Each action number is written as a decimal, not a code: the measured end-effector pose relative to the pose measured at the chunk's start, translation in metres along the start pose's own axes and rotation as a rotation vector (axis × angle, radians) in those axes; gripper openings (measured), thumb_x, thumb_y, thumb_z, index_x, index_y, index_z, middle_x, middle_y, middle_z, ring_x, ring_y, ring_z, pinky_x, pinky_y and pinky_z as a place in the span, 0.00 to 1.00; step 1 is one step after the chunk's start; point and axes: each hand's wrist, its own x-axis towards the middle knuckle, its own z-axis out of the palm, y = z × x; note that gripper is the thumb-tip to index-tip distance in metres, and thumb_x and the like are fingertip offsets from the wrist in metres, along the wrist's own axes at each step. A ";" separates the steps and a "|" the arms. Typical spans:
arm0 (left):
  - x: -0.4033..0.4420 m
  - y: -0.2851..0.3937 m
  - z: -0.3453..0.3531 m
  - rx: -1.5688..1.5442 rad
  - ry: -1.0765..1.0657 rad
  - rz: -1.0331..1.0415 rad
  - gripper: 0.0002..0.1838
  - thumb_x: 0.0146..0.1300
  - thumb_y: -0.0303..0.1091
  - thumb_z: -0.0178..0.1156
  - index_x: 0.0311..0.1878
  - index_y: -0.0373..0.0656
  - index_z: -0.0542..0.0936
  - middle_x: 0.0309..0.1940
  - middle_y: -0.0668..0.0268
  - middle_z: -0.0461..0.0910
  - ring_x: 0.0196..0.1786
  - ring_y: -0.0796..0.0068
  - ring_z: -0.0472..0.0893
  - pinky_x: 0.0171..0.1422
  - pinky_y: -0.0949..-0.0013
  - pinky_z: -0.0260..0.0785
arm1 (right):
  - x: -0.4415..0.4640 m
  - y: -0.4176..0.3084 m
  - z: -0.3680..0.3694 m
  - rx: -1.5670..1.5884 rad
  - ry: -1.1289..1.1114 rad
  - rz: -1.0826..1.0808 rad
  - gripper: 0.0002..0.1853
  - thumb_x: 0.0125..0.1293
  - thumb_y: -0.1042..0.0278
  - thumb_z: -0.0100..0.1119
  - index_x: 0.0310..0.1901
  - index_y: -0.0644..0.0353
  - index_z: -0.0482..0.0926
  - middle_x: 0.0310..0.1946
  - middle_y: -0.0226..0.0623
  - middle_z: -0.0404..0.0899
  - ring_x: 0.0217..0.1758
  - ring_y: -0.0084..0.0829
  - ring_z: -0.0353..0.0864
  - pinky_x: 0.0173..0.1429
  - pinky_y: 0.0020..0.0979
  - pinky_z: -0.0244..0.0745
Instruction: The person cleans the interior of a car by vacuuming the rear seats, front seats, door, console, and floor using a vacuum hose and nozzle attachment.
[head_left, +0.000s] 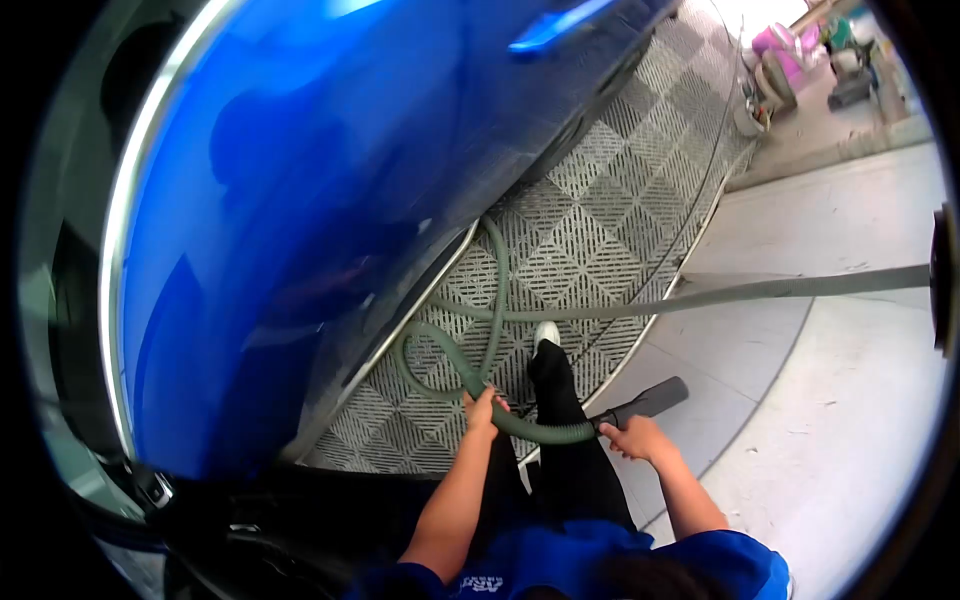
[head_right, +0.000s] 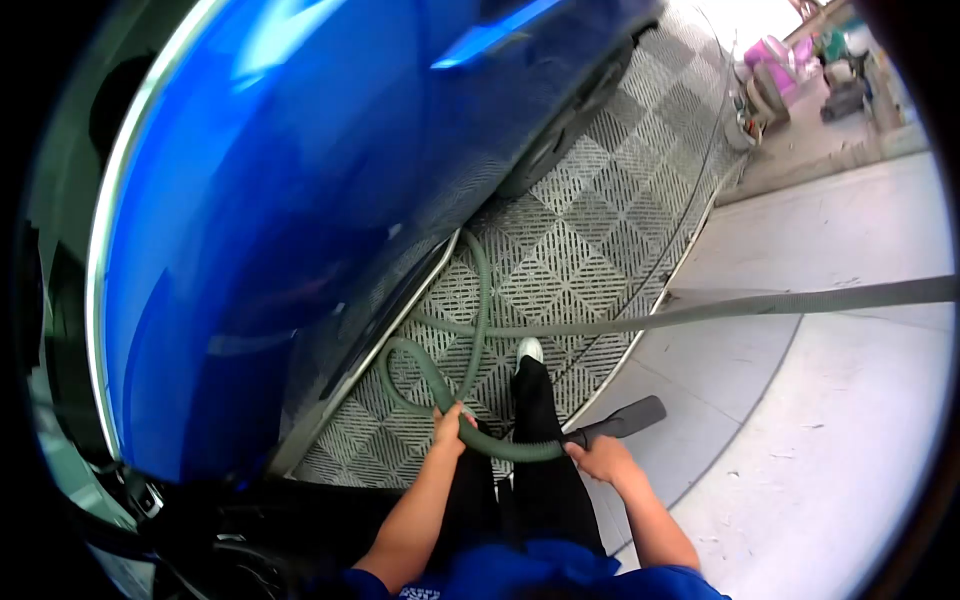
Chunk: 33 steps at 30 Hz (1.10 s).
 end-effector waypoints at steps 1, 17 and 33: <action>0.000 -0.003 0.008 0.020 0.021 -0.019 0.13 0.67 0.31 0.59 0.50 0.48 0.67 0.23 0.63 0.71 0.21 0.67 0.74 0.23 0.59 0.72 | 0.012 -0.024 -0.002 -0.318 -0.003 -0.196 0.34 0.65 0.32 0.48 0.47 0.61 0.81 0.29 0.44 0.82 0.34 0.47 0.85 0.43 0.44 0.80; 0.044 -0.010 0.055 0.153 0.029 -0.357 0.35 0.67 0.72 0.38 0.35 0.44 0.68 0.25 0.66 0.70 0.24 0.72 0.69 0.32 0.64 0.65 | 0.639 -0.171 0.144 -0.010 0.197 -0.172 0.36 0.66 0.51 0.60 0.67 0.65 0.59 0.68 0.53 0.62 0.68 0.51 0.67 0.67 0.46 0.70; -0.035 0.081 0.200 -0.050 -0.639 -0.693 0.28 0.75 0.57 0.37 0.74 0.59 0.57 0.32 0.61 0.69 0.25 0.68 0.70 0.34 0.61 0.67 | 0.401 -0.120 -0.098 1.302 0.359 -0.389 0.12 0.51 0.70 0.67 0.34 0.61 0.74 0.20 0.32 0.71 0.18 0.27 0.72 0.24 0.32 0.72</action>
